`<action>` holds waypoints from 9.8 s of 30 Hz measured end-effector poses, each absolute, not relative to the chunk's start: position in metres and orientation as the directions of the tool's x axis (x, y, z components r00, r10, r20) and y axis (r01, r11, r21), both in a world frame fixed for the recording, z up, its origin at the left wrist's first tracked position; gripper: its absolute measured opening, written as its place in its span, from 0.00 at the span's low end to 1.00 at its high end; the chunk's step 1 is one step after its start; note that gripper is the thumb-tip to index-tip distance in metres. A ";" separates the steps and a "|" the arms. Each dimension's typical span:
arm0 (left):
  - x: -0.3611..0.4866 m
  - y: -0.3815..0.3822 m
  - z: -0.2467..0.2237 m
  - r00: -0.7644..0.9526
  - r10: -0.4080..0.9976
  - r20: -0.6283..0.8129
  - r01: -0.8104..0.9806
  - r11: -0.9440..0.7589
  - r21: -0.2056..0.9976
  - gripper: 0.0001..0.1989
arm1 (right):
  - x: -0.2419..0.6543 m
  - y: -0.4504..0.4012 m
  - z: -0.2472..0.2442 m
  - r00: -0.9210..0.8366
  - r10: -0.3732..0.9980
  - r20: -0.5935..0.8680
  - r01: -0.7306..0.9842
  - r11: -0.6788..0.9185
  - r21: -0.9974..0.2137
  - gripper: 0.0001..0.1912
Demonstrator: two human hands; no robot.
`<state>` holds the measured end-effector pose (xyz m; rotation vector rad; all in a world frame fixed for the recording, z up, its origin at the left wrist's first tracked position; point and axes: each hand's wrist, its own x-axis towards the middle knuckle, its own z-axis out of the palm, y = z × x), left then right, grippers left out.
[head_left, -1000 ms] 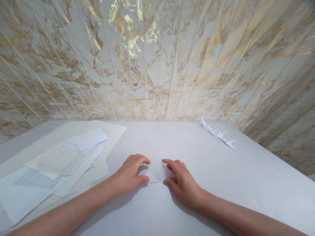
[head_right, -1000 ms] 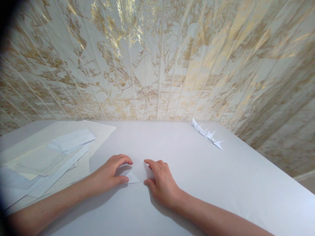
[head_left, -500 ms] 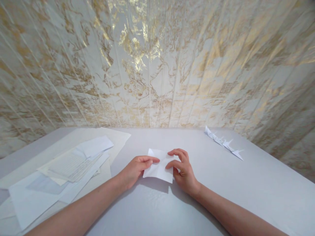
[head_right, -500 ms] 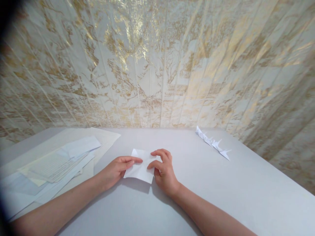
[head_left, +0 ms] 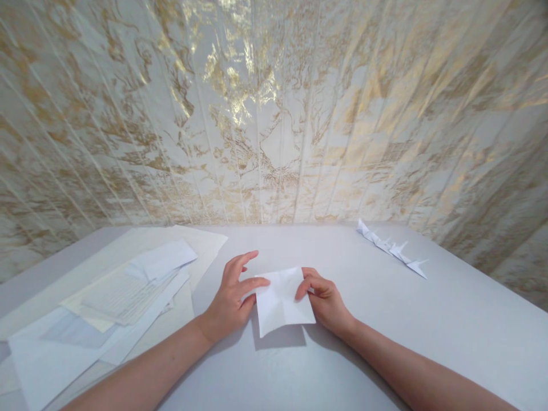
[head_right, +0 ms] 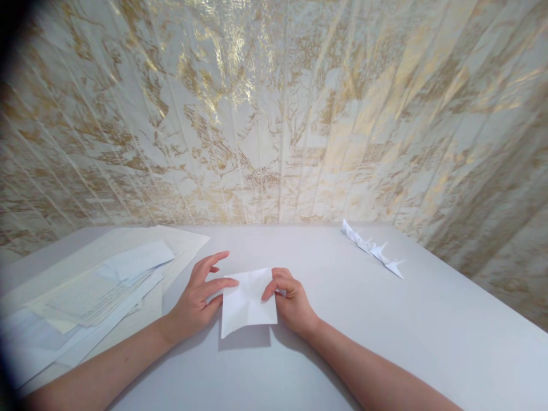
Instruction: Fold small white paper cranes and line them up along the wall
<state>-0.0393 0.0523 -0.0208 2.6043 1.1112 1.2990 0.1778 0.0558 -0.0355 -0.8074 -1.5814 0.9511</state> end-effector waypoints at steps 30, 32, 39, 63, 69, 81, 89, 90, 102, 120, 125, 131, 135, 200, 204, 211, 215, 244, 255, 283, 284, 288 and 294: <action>-0.041 0.054 -0.020 0.237 0.680 0.694 0.439 -0.712 0.547 0.07 | 0.181 0.051 -0.032 -0.216 0.884 0.415 0.066 0.437 -0.897 0.07; -0.038 0.052 -0.019 0.160 0.809 0.565 0.377 -0.579 0.723 0.02 | 0.180 0.050 -0.034 -0.189 0.921 0.340 0.059 0.356 -0.933 0.10; -0.022 0.043 -0.007 0.110 0.991 0.073 0.005 -0.074 0.997 0.23 | 0.172 0.048 -0.029 -0.139 0.977 0.161 0.023 0.166 -0.986 0.15; -0.021 0.051 -0.021 0.109 0.983 0.148 0.217 -0.169 0.961 0.23 | 0.167 0.040 -0.031 -0.270 0.834 0.481 0.425 0.551 -0.718 0.10; -0.019 0.046 -0.015 0.190 0.969 0.156 0.236 -0.199 0.951 0.26 | 0.166 0.045 -0.033 -0.182 0.895 0.408 0.367 0.447 -0.816 0.12; -0.027 0.055 -0.004 0.348 0.937 0.009 0.174 -0.074 0.982 0.38 | 0.174 0.052 -0.023 -0.340 0.840 0.422 0.204 0.504 -0.839 0.09; -0.018 0.045 -0.011 0.290 0.957 0.026 0.117 -0.063 0.991 0.36 | 0.171 0.052 -0.032 0.029 0.948 0.318 0.262 0.299 -0.917 0.09; -0.018 0.045 -0.011 0.258 0.965 0.050 0.184 -0.100 0.978 0.30 | 0.171 0.052 -0.032 0.026 0.948 0.318 0.278 0.299 -0.913 0.09; -0.027 0.053 -0.002 0.072 0.944 0.321 0.588 -0.300 0.751 0.10 | 0.172 0.045 -0.025 -0.185 0.819 0.543 0.528 0.549 -0.648 0.07; -0.031 0.054 0.000 0.042 0.945 0.325 0.490 -0.303 0.818 0.08 | 0.173 0.047 -0.024 0.062 0.918 0.390 0.381 0.340 -0.860 0.08; -0.031 0.055 -0.001 -0.040 0.958 0.283 0.396 -0.245 0.885 0.09 | 0.171 0.049 -0.029 0.105 0.961 0.256 0.295 0.215 -0.931 0.11; -0.034 0.058 -0.002 -0.018 0.932 0.363 0.448 -0.317 0.836 0.06 | 0.171 0.048 -0.029 0.082 0.946 0.313 0.317 0.273 -0.908 0.10; -0.033 0.057 -0.004 -0.005 0.933 0.360 0.506 -0.308 0.806 0.04 | 0.171 0.046 -0.026 0.011 0.891 0.454 0.388 0.415 -0.823 0.05; -0.016 0.030 -0.005 0.355 0.840 0.411 0.621 -0.541 0.567 0.10 | 0.160 0.036 -0.027 -0.299 0.811 0.504 0.163 0.563 -0.810 0.28; -0.019 0.034 -0.006 0.361 0.848 0.388 0.671 -0.526 0.523 0.13 | 0.162 0.033 -0.024 -0.336 0.798 0.500 0.257 0.589 -0.766 0.24; -0.018 0.033 -0.007 0.453 0.825 0.338 0.728 -0.561 0.395 0.16 | 0.166 0.034 -0.021 -0.457 0.698 0.552 0.436 0.716 -0.545 0.09; -0.016 0.030 -0.008 0.501 0.819 0.282 0.744 -0.573 0.344 0.18 | 0.165 0.034 -0.022 -0.449 0.683 0.576 0.481 0.728 -0.488 0.08; -0.018 0.027 0.014 0.421 0.869 0.260 0.828 -0.486 0.281 0.09 | 0.166 0.030 -0.009 -0.523 0.716 0.462 0.776 0.624 -0.089 0.07; -0.024 0.049 0.000 0.288 0.955 -0.065 0.408 -0.061 0.911 0.05 | 0.168 0.038 -0.004 -0.351 0.928 0.122 0.649 0.335 -0.683 0.04; -0.021 0.044 0.006 0.442 0.892 0.093 0.524 -0.341 0.781 0.06 | 0.164 0.026 -0.006 -0.514 0.773 0.372 0.538 0.628 -0.562 0.05; -0.020 0.043 0.006 0.413 0.909 0.054 0.473 -0.265 0.841 0.05 | 0.164 0.026 -0.005 -0.502 0.773 0.387 0.521 0.628 -0.578 0.05; -0.013 0.041 0.003 0.349 0.933 -0.086 0.193 0.019 0.981 0.03 | 0.160 0.027 -0.005 -0.382 0.858 0.343 0.476 0.500 -0.723 0.04; -0.008 0.036 -0.001 0.275 0.954 -0.119 -0.005 0.125 0.992 0.09 | 0.158 0.030 -0.008 -0.285 0.958 0.037 0.321 0.132 -0.938 0.10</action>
